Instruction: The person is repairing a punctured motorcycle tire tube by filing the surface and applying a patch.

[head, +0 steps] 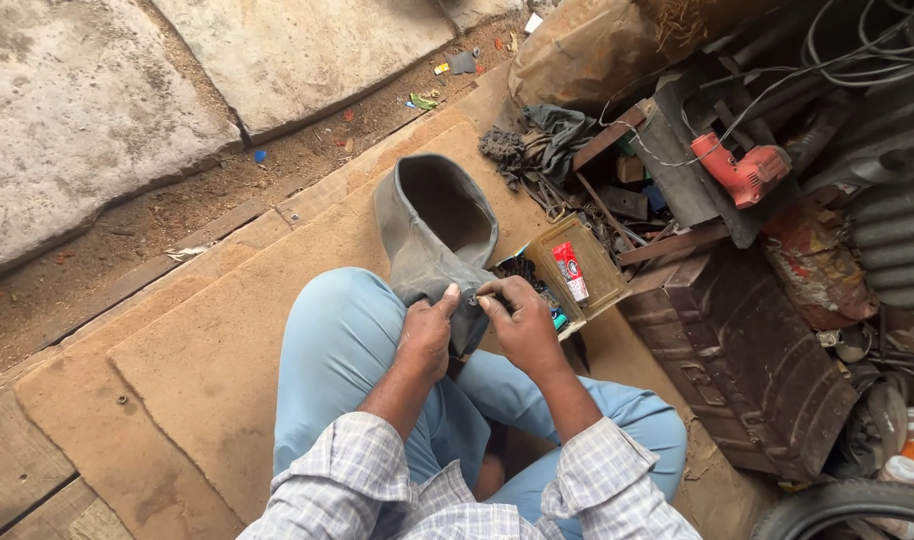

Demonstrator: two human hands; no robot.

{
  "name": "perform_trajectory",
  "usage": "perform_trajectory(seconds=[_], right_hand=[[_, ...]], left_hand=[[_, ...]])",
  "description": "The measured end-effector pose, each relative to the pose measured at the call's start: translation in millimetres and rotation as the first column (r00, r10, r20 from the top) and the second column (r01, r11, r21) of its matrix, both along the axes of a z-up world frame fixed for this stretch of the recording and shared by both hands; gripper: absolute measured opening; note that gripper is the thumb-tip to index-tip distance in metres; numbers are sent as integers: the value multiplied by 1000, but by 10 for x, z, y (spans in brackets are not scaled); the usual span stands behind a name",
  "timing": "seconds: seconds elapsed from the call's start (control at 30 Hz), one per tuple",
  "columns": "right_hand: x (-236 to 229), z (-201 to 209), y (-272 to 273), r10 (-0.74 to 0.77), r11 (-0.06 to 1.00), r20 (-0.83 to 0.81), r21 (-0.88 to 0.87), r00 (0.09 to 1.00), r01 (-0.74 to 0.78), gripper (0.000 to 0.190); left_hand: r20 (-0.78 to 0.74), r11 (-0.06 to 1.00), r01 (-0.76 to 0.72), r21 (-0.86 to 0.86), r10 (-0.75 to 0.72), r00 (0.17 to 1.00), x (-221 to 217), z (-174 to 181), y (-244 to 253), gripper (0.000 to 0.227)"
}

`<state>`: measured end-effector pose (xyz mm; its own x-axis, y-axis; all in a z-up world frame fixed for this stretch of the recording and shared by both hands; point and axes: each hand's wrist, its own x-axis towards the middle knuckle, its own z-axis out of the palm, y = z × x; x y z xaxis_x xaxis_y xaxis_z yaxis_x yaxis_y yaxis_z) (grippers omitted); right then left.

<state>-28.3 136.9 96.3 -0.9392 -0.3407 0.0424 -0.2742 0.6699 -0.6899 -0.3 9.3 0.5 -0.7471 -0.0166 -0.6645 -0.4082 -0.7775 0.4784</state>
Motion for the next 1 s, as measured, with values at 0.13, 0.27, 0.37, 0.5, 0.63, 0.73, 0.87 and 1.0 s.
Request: perform_trajectory(seconds=[0.13,0.27,0.37,0.5,0.63,0.73,0.87,1.0], right_hand=[[44,75,-89,95,991,-166,107,981,-78,11],[90,46,-123,193,962,-309,247,931,-118,8],[118,24,-141,224,946,-356,303,907,-115,9],[142,-13,-159,227,934,-350,343,909,-101,9],[134,-74,-133,189,937,-303,340,934,-80,8],[112,-109,-96,180,945,-231,311,956,-103,7],[65,-118,-14,215,951,-148,258,965,-172,9],[22,-154,-13,106,976,-102,200,989,-84,8]], left_hand=[[13,1000,5,7,-5,1000,-6,43,-20,47],[65,999,30,-22,-28,998,-12,35,5,51],[37,999,4,-43,-2,999,-9,30,25,53],[82,997,36,-72,-30,996,9,75,8,56],[59,990,33,-137,-25,998,19,39,33,58],[45,985,53,-164,-46,998,40,-9,39,58],[41,987,73,-145,-67,997,57,-16,22,58],[22,994,59,-91,-57,998,42,23,5,57]])
